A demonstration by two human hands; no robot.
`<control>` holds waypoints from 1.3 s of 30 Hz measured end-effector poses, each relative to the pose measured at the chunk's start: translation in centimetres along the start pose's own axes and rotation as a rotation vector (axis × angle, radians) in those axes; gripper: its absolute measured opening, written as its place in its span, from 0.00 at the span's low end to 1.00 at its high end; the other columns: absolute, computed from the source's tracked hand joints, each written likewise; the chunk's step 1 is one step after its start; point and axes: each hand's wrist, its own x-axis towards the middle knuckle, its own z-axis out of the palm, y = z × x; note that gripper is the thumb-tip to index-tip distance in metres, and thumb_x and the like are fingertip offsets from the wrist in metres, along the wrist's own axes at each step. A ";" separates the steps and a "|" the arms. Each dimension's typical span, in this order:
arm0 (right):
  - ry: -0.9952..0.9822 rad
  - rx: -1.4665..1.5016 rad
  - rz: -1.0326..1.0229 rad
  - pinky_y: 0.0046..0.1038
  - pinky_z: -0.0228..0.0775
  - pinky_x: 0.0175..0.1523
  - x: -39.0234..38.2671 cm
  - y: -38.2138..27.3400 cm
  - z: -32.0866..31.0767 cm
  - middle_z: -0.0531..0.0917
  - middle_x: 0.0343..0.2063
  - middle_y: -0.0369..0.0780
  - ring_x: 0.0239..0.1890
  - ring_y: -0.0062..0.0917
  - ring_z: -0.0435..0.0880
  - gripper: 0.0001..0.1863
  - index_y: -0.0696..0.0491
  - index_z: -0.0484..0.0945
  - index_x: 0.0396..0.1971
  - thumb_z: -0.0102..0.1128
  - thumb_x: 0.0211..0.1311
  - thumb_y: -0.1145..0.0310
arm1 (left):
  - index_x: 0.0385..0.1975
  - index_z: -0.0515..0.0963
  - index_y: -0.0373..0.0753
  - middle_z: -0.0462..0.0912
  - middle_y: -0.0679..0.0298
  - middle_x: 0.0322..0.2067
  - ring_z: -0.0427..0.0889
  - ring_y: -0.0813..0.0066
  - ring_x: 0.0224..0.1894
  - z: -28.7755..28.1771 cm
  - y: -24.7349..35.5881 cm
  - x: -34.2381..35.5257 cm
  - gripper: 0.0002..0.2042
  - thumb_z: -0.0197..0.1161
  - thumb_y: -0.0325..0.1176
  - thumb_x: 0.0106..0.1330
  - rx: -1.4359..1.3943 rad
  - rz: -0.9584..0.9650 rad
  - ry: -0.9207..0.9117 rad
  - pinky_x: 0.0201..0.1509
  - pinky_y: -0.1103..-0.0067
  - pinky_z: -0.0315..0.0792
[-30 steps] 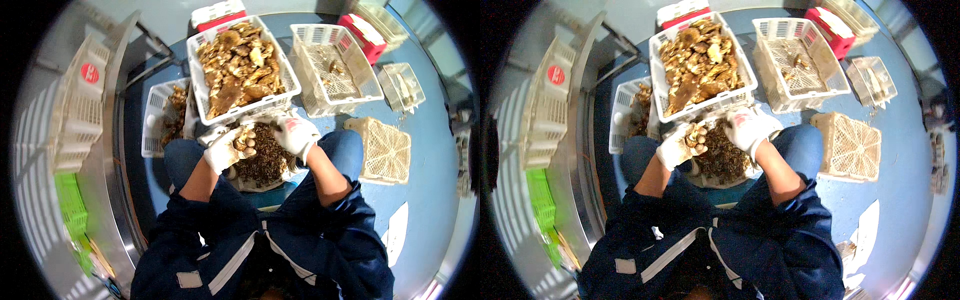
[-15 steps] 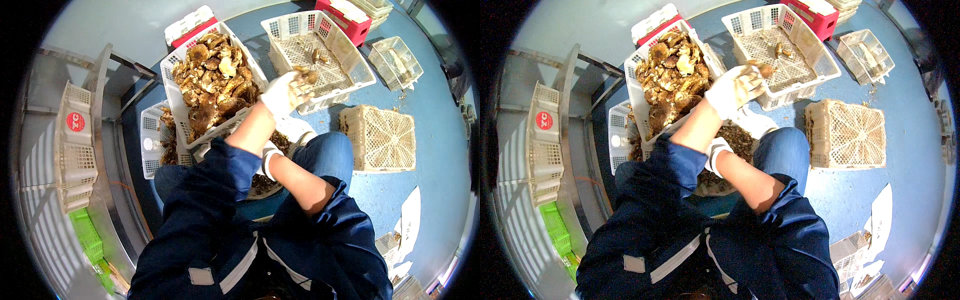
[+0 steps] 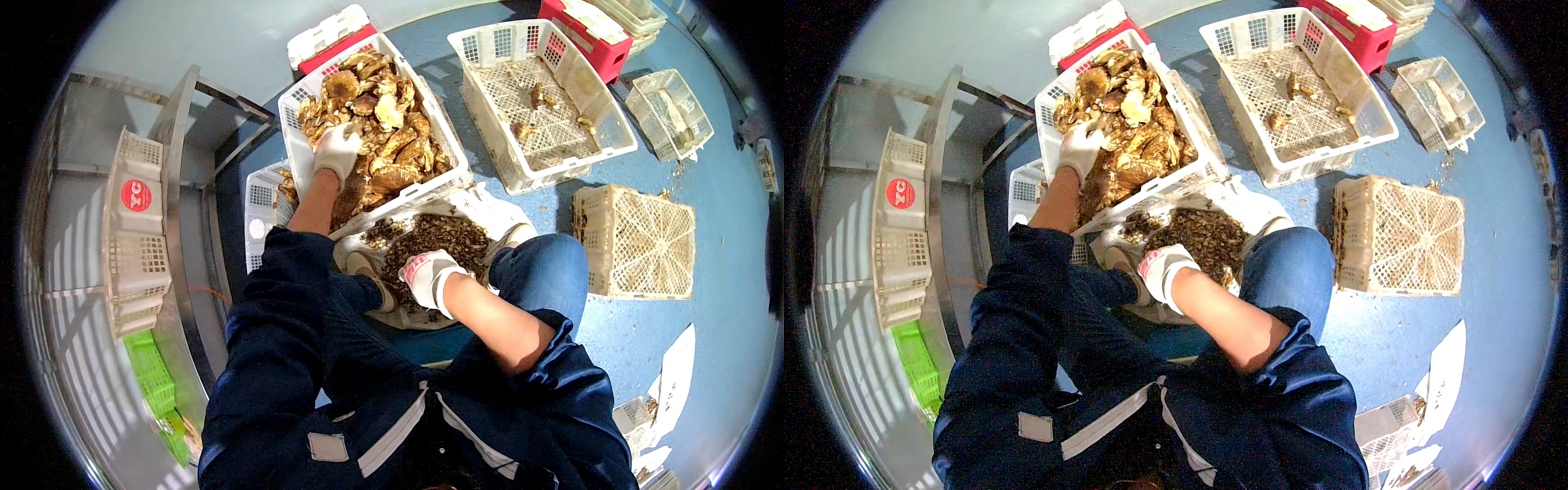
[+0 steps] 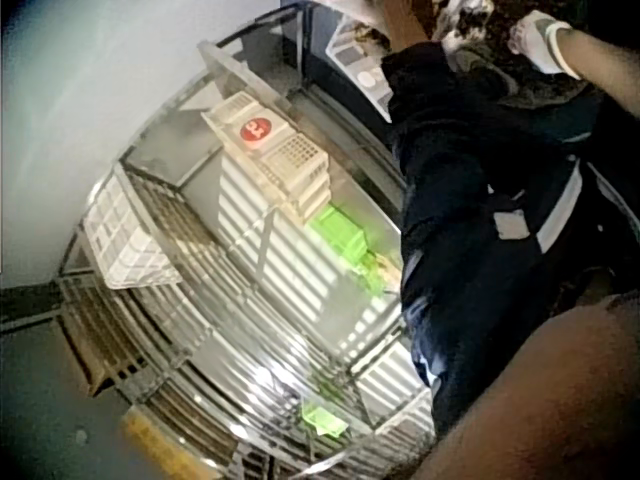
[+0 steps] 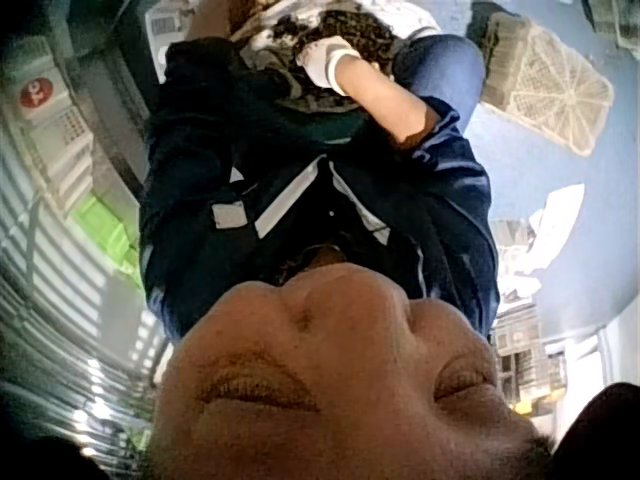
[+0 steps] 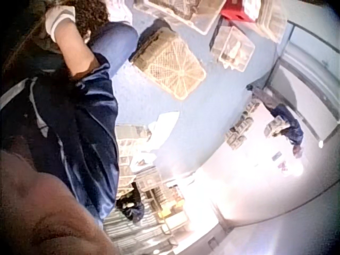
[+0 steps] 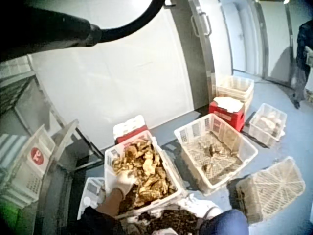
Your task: The person sits on the floor and sorts mushrooms from one crate into others based on size or type, handling them by hand and clearing debris.
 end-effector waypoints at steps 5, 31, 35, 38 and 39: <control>-0.072 0.016 0.042 0.36 0.79 0.46 0.6 0.8 0.8 0.88 0.41 0.40 0.46 0.35 0.87 0.13 0.51 0.86 0.39 0.67 0.51 0.71 | 0.60 0.76 0.47 0.74 0.54 0.61 0.71 0.54 0.63 2.2 1.6 0.8 0.22 0.56 0.45 0.67 0.447 0.094 -0.066 0.65 0.64 0.67; -0.030 -0.016 0.018 0.35 0.80 0.45 1.0 0.4 1.2 0.88 0.41 0.41 0.46 0.36 0.87 0.12 0.51 0.86 0.38 0.65 0.52 0.71 | 0.60 0.75 0.42 0.72 0.53 0.61 0.70 0.55 0.63 1.1 0.1 3.6 0.30 0.54 0.57 0.65 0.526 -0.167 -0.130 0.66 0.64 0.67; -0.028 0.015 0.037 0.34 0.80 0.43 1.0 1.2 1.5 0.88 0.38 0.41 0.43 0.35 0.88 0.11 0.51 0.87 0.36 0.65 0.52 0.71 | 0.58 0.76 0.41 0.72 0.55 0.61 0.71 0.57 0.64 3.2 2.6 5.9 0.30 0.59 0.57 0.63 0.658 -0.229 -0.251 0.63 0.65 0.70; -0.051 0.034 0.019 0.35 0.80 0.42 1.1 1.4 1.4 0.88 0.38 0.40 0.43 0.35 0.88 0.11 0.51 0.88 0.37 0.64 0.54 0.71 | 0.55 0.79 0.38 0.81 0.55 0.55 0.80 0.58 0.57 3.0 2.1 8.3 0.28 0.64 0.50 0.58 0.630 -0.237 -0.331 0.60 0.68 0.74; -0.085 0.028 0.013 0.35 0.80 0.42 1.1 1.3 0.7 0.88 0.39 0.40 0.43 0.35 0.88 0.10 0.51 0.88 0.37 0.63 0.54 0.71 | 0.55 0.79 0.38 0.81 0.54 0.54 0.81 0.58 0.56 2.9 1.0 8.5 0.28 0.64 0.50 0.58 0.573 -0.229 -0.319 0.60 0.68 0.75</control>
